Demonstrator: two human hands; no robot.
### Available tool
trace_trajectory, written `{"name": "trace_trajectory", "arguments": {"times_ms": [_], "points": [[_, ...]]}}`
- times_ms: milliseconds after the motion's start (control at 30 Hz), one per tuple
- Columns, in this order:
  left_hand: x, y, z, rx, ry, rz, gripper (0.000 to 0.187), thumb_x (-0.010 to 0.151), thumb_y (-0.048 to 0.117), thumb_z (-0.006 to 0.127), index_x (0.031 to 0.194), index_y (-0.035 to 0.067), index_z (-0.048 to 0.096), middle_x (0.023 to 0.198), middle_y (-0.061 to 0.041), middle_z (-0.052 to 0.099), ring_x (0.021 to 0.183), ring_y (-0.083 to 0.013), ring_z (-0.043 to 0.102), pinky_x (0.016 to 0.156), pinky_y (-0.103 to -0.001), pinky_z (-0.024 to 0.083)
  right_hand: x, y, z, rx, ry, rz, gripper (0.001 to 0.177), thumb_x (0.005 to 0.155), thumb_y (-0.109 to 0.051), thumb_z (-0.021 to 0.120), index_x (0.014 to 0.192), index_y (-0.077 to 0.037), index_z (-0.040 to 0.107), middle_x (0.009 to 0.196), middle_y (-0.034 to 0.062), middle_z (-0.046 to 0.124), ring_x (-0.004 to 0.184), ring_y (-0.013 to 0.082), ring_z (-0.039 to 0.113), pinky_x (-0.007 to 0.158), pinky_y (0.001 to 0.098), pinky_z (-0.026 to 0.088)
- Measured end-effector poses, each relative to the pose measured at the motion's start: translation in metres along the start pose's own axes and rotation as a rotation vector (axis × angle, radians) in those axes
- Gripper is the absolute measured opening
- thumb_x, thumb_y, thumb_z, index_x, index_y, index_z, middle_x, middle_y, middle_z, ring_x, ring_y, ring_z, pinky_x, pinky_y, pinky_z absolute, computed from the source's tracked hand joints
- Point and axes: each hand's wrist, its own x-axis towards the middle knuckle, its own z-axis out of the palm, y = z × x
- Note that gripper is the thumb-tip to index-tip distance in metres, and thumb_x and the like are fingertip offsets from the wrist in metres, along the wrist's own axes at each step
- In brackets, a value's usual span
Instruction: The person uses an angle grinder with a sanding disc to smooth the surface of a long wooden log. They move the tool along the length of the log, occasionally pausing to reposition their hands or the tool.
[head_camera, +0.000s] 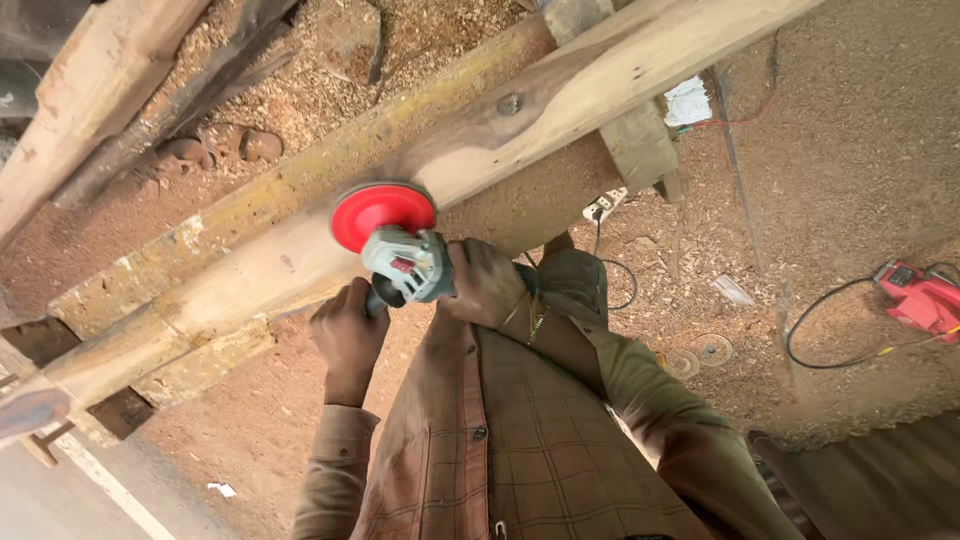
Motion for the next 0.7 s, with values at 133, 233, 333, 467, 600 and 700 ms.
{"name": "trace_trajectory", "arguments": {"times_ms": [133,233,333,467,600,700], "points": [[-0.052,-0.052,-0.006,-0.041,0.096,-0.3,0.014,0.084,0.017,0.07,0.084,0.009,0.059,0.075,-0.015,0.064,0.065,-0.0382,0.064,0.057,-0.048,0.049,0.025,-0.059,0.053,-0.167,-0.206,-0.147,0.065,0.068,-0.019,0.079,0.122,0.005,0.052,0.086,0.0191,0.058,0.067,0.031,0.064,0.058,0.0419,0.055],[-0.052,-0.057,-0.029,-0.07,0.126,-0.413,0.013,0.082,0.02,0.072,0.092,0.013,0.067,0.072,-0.016,0.065,0.065,-0.0385,0.066,0.058,-0.047,0.052,0.052,-0.099,0.055,-0.243,-0.474,-0.022,0.069,0.066,-0.017,0.079,0.125,0.006,0.051,0.084,0.0212,0.063,0.064,0.0295,0.068,0.052,0.0401,0.055],[-0.029,-0.033,-0.043,-0.054,0.046,-0.369,0.015,0.083,0.024,0.075,0.089,0.014,0.067,0.071,-0.016,0.065,0.065,-0.0394,0.065,0.057,-0.048,0.051,0.069,-0.104,0.018,-0.215,-0.606,0.169,0.07,0.067,-0.019,0.08,0.124,0.007,0.048,0.087,0.0238,0.066,0.069,0.0335,0.071,0.058,0.0403,0.059],[0.041,0.024,-0.035,-0.037,-0.056,-0.107,0.015,0.085,0.024,0.074,0.083,0.012,0.065,0.068,-0.012,0.067,0.06,-0.0352,0.066,0.053,-0.046,0.051,0.063,-0.061,-0.073,-0.133,-0.521,0.468,0.09,0.071,-0.024,0.083,0.14,0.01,0.037,0.085,0.0275,0.067,0.068,0.0412,0.072,0.056,0.0451,0.06],[0.16,0.125,0.006,-0.148,-0.084,0.296,0.016,0.088,0.028,0.074,0.085,0.014,0.066,0.065,-0.006,0.066,0.054,-0.0285,0.066,0.048,-0.042,0.049,0.043,0.013,-0.168,-0.224,-0.263,0.824,0.081,0.073,-0.028,0.082,0.132,0.009,0.041,0.088,0.0319,0.069,0.08,0.0501,0.069,0.069,0.0536,0.059],[0.251,0.221,0.045,0.037,-0.042,0.648,0.016,0.084,0.026,0.073,0.095,0.016,0.068,0.073,-0.002,0.07,0.064,-0.0203,0.071,0.051,-0.036,0.051,0.028,0.077,-0.238,-0.293,0.015,0.742,0.077,0.078,-0.025,0.082,0.133,0.012,0.043,0.096,0.03,0.072,0.088,0.0461,0.073,0.077,0.0495,0.06]]}}
